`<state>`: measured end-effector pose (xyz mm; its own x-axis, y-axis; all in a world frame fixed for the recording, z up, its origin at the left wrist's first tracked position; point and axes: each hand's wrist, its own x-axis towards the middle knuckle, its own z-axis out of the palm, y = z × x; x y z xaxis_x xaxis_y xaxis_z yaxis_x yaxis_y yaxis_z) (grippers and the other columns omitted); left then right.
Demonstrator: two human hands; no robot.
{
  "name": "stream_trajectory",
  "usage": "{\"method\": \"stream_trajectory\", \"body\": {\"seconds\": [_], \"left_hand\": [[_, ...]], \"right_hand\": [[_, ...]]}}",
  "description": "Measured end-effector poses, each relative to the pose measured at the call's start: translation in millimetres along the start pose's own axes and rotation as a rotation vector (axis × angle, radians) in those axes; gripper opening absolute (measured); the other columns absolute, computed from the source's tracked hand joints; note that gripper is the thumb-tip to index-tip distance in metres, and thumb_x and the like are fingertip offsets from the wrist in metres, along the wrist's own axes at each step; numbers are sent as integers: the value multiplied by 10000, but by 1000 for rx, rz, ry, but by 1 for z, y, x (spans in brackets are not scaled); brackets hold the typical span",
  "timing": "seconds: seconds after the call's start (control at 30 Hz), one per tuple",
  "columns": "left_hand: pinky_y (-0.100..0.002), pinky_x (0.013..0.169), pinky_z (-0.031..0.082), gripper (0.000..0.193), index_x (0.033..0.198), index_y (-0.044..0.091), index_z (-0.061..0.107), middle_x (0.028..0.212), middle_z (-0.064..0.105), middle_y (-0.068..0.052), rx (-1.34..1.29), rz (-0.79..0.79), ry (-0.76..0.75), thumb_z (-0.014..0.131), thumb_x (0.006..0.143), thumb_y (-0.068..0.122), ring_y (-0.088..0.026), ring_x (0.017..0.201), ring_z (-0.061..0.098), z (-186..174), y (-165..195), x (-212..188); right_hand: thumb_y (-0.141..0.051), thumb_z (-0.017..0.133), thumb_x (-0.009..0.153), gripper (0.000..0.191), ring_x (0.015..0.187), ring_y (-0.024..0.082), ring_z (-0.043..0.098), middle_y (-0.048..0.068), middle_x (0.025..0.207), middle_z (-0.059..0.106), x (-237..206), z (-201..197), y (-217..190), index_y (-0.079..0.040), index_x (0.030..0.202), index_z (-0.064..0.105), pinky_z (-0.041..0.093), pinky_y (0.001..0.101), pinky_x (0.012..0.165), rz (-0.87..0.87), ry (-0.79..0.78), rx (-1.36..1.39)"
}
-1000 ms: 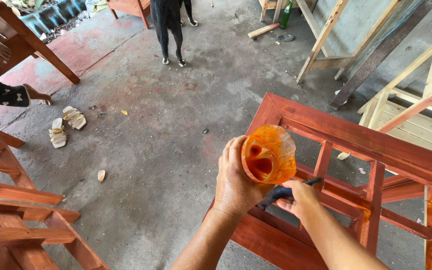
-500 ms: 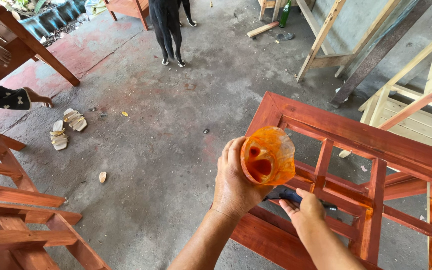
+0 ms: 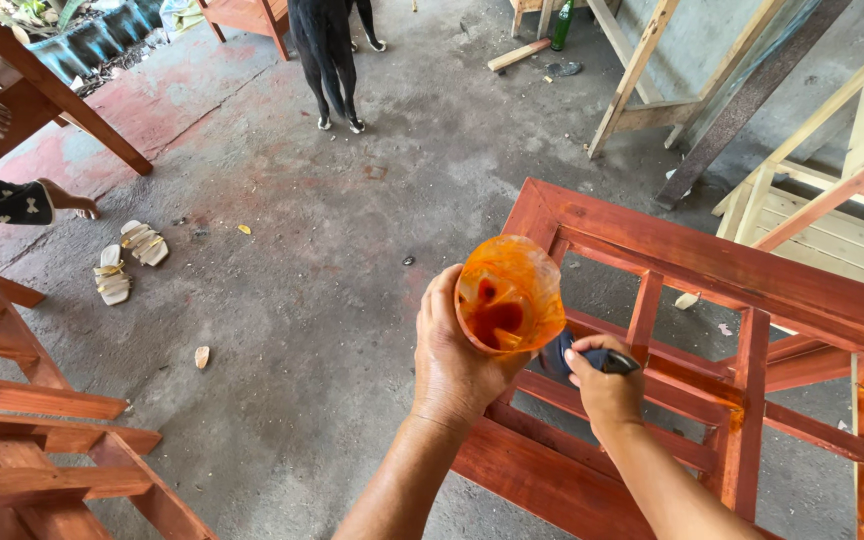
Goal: The person applies reddish-orange wood stain to a wooden table frame using a brush, holding a cut plastic bottle of stain in one hand. They brush the lower rails, legs, and frame edges, working around the table to coat the wood surfaces.
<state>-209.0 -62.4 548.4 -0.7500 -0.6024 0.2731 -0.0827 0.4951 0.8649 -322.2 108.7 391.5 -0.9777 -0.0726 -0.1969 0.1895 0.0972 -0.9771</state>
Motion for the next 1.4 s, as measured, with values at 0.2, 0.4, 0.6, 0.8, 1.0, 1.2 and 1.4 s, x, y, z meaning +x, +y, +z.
{"method": "stream_trajectory", "body": {"seconds": [0.2,0.4,0.6,0.8,1.0,1.2,1.4], "left_hand": [[-433,1081,472,1079,1414,85,433,1398,535,-154,16,16,12,1009,511,214,-350,1318,525,-8,-7,0],[-439,1076,470,1086,1402,76,429,1383,533,-163,17,22,20,1013,498,219,-358,1302,528,-8,-13,-3],[-435,1074,483,1057,1405,79,446,1387,548,-161,-2,52,1,1001,515,209,-359,1302,544,2,-15,-1],[-454,1064,469,1095,1405,51,424,1390,528,-189,-5,87,4,1012,497,220,-385,1289,531,15,-12,2],[-459,1083,466,1081,1411,53,420,1388,536,-186,-15,162,-20,1007,520,229,-391,1300,531,27,-13,4],[-465,1073,461,1096,1416,37,394,1401,505,-201,-23,162,-18,1013,536,248,-401,1300,514,28,-12,4],[-453,1081,466,1082,1427,78,419,1404,525,-171,9,41,-22,1001,530,246,-374,1306,523,13,-17,11]], "right_hand": [[-44,760,845,108,911,184,729,64,1004,705,-6,0,13,-74,894,669,674,346,722,-40,16,131],[-35,777,847,102,902,200,696,88,1015,705,3,-26,26,-57,903,695,639,365,750,-18,-43,-4],[23,759,777,128,1071,205,687,99,1119,762,38,-52,19,-56,867,712,521,341,987,-3,-473,-15],[7,773,781,114,1102,217,705,123,1159,772,35,-56,-1,-61,862,729,543,352,998,-78,-522,-111],[-42,754,854,130,999,297,721,104,1115,710,32,-36,-19,-118,943,696,648,438,853,47,-109,-97],[-57,741,841,143,932,215,725,99,1070,689,54,-12,-26,-116,935,650,659,373,796,85,-57,236],[-31,745,800,118,785,255,741,167,969,709,20,-3,-11,-41,900,682,677,385,703,100,-176,68]]}}
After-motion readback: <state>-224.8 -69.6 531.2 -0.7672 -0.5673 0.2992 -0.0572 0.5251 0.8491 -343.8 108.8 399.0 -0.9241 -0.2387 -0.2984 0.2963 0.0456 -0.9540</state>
